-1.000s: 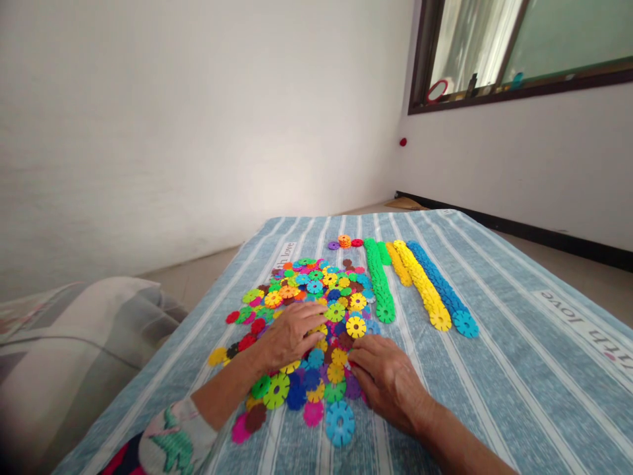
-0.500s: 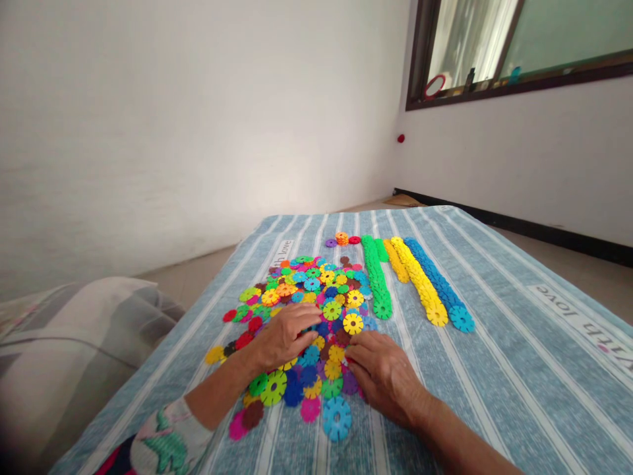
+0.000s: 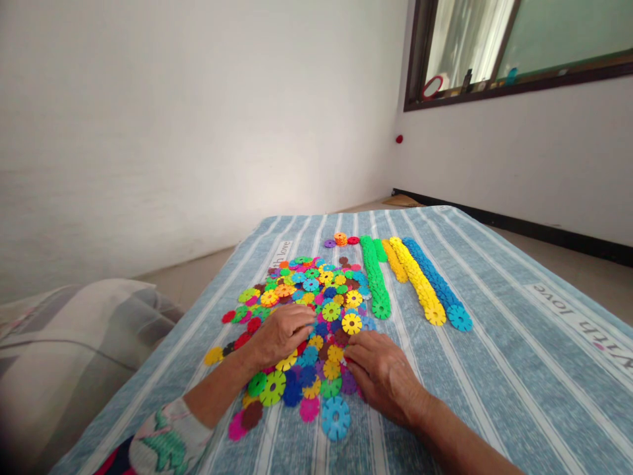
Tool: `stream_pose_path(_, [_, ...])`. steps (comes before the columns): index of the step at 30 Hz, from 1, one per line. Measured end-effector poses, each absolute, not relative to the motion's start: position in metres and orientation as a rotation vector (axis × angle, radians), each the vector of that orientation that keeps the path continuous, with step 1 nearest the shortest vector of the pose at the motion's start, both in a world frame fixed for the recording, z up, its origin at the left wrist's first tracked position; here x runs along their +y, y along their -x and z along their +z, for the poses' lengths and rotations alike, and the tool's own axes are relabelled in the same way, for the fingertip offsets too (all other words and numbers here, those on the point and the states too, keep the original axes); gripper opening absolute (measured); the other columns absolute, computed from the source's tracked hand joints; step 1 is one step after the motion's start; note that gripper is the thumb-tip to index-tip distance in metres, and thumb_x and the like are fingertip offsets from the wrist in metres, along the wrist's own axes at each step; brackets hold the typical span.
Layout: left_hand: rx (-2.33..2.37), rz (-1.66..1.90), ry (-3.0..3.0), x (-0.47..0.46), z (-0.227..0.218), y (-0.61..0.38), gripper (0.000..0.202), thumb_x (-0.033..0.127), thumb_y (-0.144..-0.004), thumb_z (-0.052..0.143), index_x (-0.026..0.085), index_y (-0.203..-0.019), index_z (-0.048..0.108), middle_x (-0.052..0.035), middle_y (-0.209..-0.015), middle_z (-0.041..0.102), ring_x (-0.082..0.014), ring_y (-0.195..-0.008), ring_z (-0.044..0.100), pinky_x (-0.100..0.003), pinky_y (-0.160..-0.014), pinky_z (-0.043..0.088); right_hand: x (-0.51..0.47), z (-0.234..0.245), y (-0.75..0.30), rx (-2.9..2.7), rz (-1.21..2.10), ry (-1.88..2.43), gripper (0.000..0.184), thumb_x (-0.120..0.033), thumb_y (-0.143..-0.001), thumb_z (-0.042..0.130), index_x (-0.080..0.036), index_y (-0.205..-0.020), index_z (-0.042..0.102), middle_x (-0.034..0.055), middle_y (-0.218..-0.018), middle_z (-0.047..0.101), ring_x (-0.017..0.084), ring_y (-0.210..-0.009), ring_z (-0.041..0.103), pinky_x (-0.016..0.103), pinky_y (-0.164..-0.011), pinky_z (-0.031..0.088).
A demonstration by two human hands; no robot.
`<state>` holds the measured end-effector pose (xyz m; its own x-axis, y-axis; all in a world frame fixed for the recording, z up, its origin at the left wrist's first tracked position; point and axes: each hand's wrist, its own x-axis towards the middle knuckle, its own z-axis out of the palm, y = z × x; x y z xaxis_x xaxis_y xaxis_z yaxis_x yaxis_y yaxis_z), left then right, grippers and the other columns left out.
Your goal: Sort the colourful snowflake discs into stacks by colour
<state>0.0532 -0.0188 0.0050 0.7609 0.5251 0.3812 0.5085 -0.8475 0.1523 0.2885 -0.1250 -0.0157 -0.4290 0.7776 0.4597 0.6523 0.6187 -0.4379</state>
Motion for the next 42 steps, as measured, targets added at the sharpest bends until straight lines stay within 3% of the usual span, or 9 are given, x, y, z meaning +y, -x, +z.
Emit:
stream_pose_path(14, [1.012, 0.614, -2.901, -0.019, 0.008, -0.05, 0.026, 0.02, -0.089, 0.045, 0.018, -0.067, 0.059, -0.004, -0.068, 0.061, -0.0156, -0.071, 0.057, -0.028, -0.07, 0.044, -0.125, -0.015, -0.288, -2.206, 0.296, 1.123, 0.02, -0.02, -0.097, 0.043, -0.02, -0.093, 0.063, 0.0055, -0.097, 0.064, 0.018, -0.09, 0.058, 0.034, -0.082, 0.044])
stream_pose_path(21, [1.09, 0.678, -2.837, -0.017, 0.007, -0.048, 0.024, 0.019, -0.087, 0.045, 0.019, -0.069, 0.061, -0.0034, -0.068, 0.06, -0.0152, -0.072, 0.057, -0.028, -0.072, 0.046, -0.125, -0.014, -0.289, -2.202, 0.267, 1.107, 0.019, -0.019, -0.096, 0.045, -0.02, -0.095, 0.064, 0.0055, -0.097, 0.064, 0.018, -0.09, 0.059, 0.033, -0.083, 0.046])
stream_pose_path(32, [1.236, 0.756, -2.832, 0.01, 0.012, -0.04, 0.018, 0.015, -0.082, 0.047, 0.02, -0.078, 0.065, -0.0049, -0.083, 0.066, -0.018, -0.089, 0.061, -0.034, -0.087, 0.048, -0.124, -0.015, -0.289, -2.209, 0.287, 1.102, 0.02, -0.02, -0.097, 0.044, -0.021, -0.095, 0.064, 0.0058, -0.097, 0.065, 0.018, -0.09, 0.06, 0.034, -0.083, 0.046])
stream_pose_path(39, [1.468, 0.489, -2.825, 0.023, 0.012, -0.045, 0.022, 0.017, -0.08, 0.05, 0.015, -0.097, 0.065, -0.0153, -0.114, 0.064, -0.0279, -0.112, 0.057, -0.046, -0.098, 0.044, -0.126, -0.015, -0.287, -2.184, 0.267, 1.1, 0.018, -0.02, -0.096, 0.045, -0.021, -0.095, 0.064, 0.0054, -0.097, 0.065, 0.018, -0.091, 0.061, 0.033, -0.082, 0.047])
stream_pose_path(42, [1.515, 0.455, -2.809, 0.021, 0.009, -0.049, 0.027, 0.015, -0.081, 0.048, 0.016, -0.104, 0.062, -0.0147, -0.12, 0.062, -0.0268, -0.116, 0.055, -0.046, -0.101, 0.042, -0.126, -0.016, -0.288, -2.187, 0.265, 1.083, 0.019, -0.02, -0.096, 0.045, -0.021, -0.093, 0.064, 0.0059, -0.097, 0.066, 0.018, -0.09, 0.061, 0.033, -0.081, 0.048])
